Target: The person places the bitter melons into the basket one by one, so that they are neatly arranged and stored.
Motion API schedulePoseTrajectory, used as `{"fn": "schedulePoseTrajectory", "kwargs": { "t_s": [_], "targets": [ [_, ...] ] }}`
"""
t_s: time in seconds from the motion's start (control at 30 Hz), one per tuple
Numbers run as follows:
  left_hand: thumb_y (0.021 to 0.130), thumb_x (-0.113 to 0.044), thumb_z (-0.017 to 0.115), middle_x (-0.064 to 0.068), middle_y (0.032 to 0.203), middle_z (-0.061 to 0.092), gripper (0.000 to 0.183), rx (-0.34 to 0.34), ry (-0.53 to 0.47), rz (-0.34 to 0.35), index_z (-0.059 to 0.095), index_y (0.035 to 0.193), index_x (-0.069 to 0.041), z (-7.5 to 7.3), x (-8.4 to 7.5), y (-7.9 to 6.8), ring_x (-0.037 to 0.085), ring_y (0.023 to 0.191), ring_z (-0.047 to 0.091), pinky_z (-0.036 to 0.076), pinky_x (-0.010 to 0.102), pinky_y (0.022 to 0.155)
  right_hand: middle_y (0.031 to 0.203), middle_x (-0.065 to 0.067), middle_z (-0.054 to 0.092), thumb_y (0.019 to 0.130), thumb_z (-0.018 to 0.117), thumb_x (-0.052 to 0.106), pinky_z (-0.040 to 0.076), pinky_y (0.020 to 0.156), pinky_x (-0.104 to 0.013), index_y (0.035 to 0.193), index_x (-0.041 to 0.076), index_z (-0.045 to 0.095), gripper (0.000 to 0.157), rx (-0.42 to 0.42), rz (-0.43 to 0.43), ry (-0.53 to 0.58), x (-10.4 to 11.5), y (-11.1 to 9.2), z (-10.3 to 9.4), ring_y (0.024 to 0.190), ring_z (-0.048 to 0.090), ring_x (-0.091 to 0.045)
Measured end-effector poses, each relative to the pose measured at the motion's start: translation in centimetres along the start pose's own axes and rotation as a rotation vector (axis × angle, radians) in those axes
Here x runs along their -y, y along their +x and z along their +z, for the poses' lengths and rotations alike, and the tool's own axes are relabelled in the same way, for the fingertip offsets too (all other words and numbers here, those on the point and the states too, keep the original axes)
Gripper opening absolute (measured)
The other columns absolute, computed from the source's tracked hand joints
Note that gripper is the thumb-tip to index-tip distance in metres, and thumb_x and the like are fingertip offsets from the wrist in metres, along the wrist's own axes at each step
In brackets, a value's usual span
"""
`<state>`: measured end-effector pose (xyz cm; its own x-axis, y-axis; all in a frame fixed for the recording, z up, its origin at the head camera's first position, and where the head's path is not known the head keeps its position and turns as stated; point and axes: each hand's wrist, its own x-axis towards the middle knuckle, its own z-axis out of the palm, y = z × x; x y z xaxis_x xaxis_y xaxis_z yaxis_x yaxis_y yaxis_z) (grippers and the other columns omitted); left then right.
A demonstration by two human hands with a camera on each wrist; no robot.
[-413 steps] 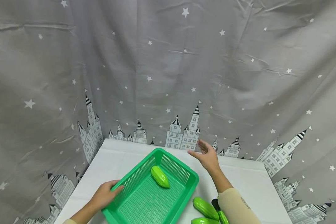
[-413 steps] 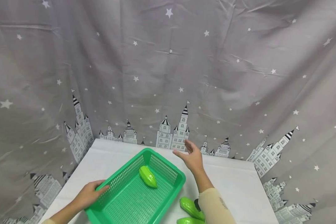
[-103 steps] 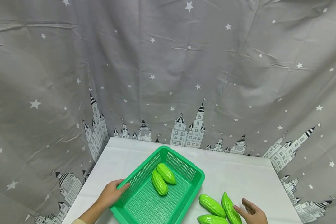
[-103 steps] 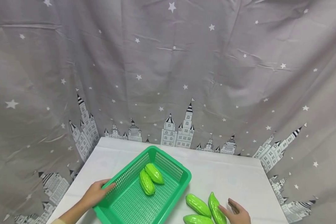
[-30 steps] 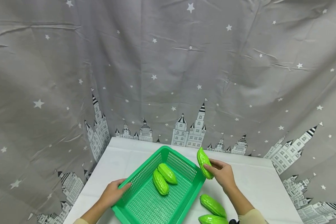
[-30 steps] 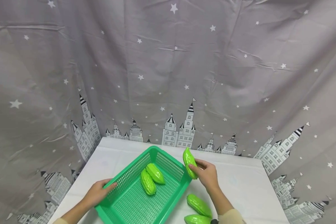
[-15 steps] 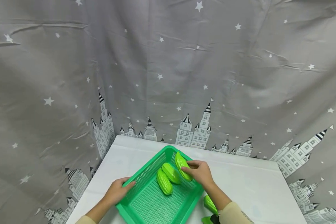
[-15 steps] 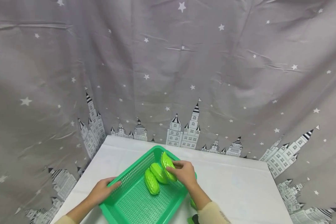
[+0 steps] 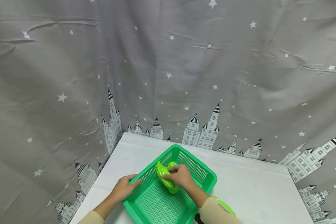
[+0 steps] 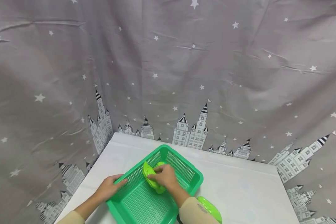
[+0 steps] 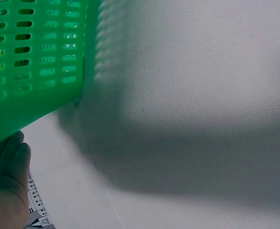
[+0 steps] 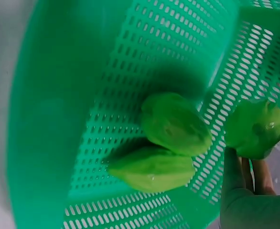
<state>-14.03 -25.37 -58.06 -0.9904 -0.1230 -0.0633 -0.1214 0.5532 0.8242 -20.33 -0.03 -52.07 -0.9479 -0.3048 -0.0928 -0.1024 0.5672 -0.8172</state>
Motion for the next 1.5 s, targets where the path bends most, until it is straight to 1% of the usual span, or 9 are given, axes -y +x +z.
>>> {"fn": "schedulePoseTrajectory", "kwargs": {
  "t_s": [0.13, 0.3, 0.5, 0.73, 0.93, 1.07, 1.17, 1.33, 1.5],
  "targets": [
    [0.097, -0.032, 0.069, 0.014, 0.118, 0.07, 0.043, 0.005, -0.002, 0.01, 0.069, 0.125, 0.001, 0.1, -0.3, 0.0, 0.028, 0.104, 0.066, 0.051, 0.052, 0.091, 0.091, -0.006, 0.072, 0.075, 0.091, 0.026, 0.057, 0.067, -0.034, 0.099, 0.0, 0.077, 0.038, 0.015, -0.006, -0.115, 0.1, 0.0, 1.2, 0.082, 0.066, -0.021],
    [0.097, -0.033, 0.069, 0.014, 0.118, 0.07, 0.043, 0.005, 0.003, 0.022, 0.069, 0.124, 0.0, 0.4, -0.3, 0.1, 0.03, 0.108, 0.065, 0.049, 0.054, 0.093, 0.088, -0.007, 0.071, 0.072, 0.094, 0.022, 0.057, 0.07, -0.037, 0.091, -0.002, 0.073, 0.037, 0.019, -0.007, -0.164, 0.0, -0.1, 2.2, 0.081, 0.066, -0.022],
    [0.097, -0.033, 0.069, 0.013, 0.118, 0.07, 0.042, 0.008, -0.005, 0.036, 0.069, 0.124, 0.0, 0.8, -0.4, 0.3, 0.03, 0.108, 0.065, 0.049, 0.053, 0.094, 0.063, 0.005, 0.052, 0.072, 0.093, 0.018, 0.045, 0.051, -0.025, 0.064, 0.008, 0.058, 0.038, 0.048, -0.025, -0.168, -0.9, -0.2, 2.8, 0.059, 0.047, -0.008],
    [0.097, -0.034, 0.068, 0.013, 0.118, 0.07, 0.044, 0.013, -0.002, 0.052, 0.068, 0.125, 0.0, 0.6, -0.8, 0.3, 0.028, 0.106, 0.066, 0.05, 0.052, 0.092, 0.063, 0.007, 0.048, 0.069, 0.094, 0.014, 0.043, 0.051, -0.023, 0.065, 0.01, 0.055, 0.039, 0.026, -0.062, -0.227, -1.5, -0.2, 2.7, 0.06, 0.043, -0.007],
    [0.097, -0.033, 0.068, 0.012, 0.119, 0.07, 0.043, 0.007, -0.004, 0.041, 0.069, 0.125, -0.001, 0.6, -0.6, 0.3, 0.028, 0.108, 0.066, 0.05, 0.053, 0.094, 0.051, 0.012, 0.025, 0.07, 0.093, 0.013, 0.03, 0.045, -0.023, 0.053, 0.017, 0.037, 0.059, 0.049, -0.159, -0.345, -1.8, -0.4, 3.7, 0.048, 0.027, -0.006],
    [0.097, -0.034, 0.068, 0.012, 0.118, 0.07, 0.043, 0.005, 0.002, 0.031, 0.069, 0.125, 0.0, 0.7, -0.3, 0.3, 0.024, 0.102, 0.066, 0.052, 0.05, 0.09, 0.052, 0.011, 0.039, 0.069, 0.095, 0.02, 0.041, 0.051, -0.026, 0.054, 0.017, 0.045, 0.052, 0.057, -0.187, -0.493, -1.8, -0.7, 4.6, 0.05, 0.038, -0.007],
    [0.097, -0.035, 0.068, 0.012, 0.117, 0.071, 0.044, 0.005, 0.006, 0.021, 0.069, 0.125, 0.0, 0.7, -0.1, 0.1, 0.023, 0.1, 0.067, 0.053, 0.048, 0.088, 0.055, 0.007, 0.047, 0.068, 0.096, 0.022, 0.046, 0.055, -0.028, 0.055, 0.014, 0.051, 0.047, 0.054, -0.17, -0.529, -1.9, -0.9, 5.0, 0.053, 0.044, -0.008],
    [0.097, -0.036, 0.068, 0.012, 0.117, 0.071, 0.045, 0.016, -0.002, 0.012, 0.068, 0.125, 0.0, 0.7, 0.2, -0.4, 0.024, 0.101, 0.068, 0.054, 0.047, 0.087, 0.06, 0.006, 0.054, 0.067, 0.096, 0.025, 0.049, 0.056, -0.025, 0.063, 0.01, 0.061, 0.038, 0.073, -0.101, -0.479, -2.0, -1.0, 5.0, 0.056, 0.049, -0.007],
    [0.098, -0.036, 0.067, 0.013, 0.118, 0.07, 0.045, 0.006, 0.005, 0.008, 0.068, 0.125, 0.0, 0.5, 0.6, -0.8, 0.028, 0.105, 0.067, 0.052, 0.05, 0.09, 0.073, -0.003, 0.068, 0.067, 0.096, 0.031, 0.055, 0.062, -0.032, 0.079, 0.002, 0.072, 0.04, 0.023, -0.106, -0.367, -1.5, -0.5, 4.2, 0.068, 0.063, -0.017]
  ]
}}
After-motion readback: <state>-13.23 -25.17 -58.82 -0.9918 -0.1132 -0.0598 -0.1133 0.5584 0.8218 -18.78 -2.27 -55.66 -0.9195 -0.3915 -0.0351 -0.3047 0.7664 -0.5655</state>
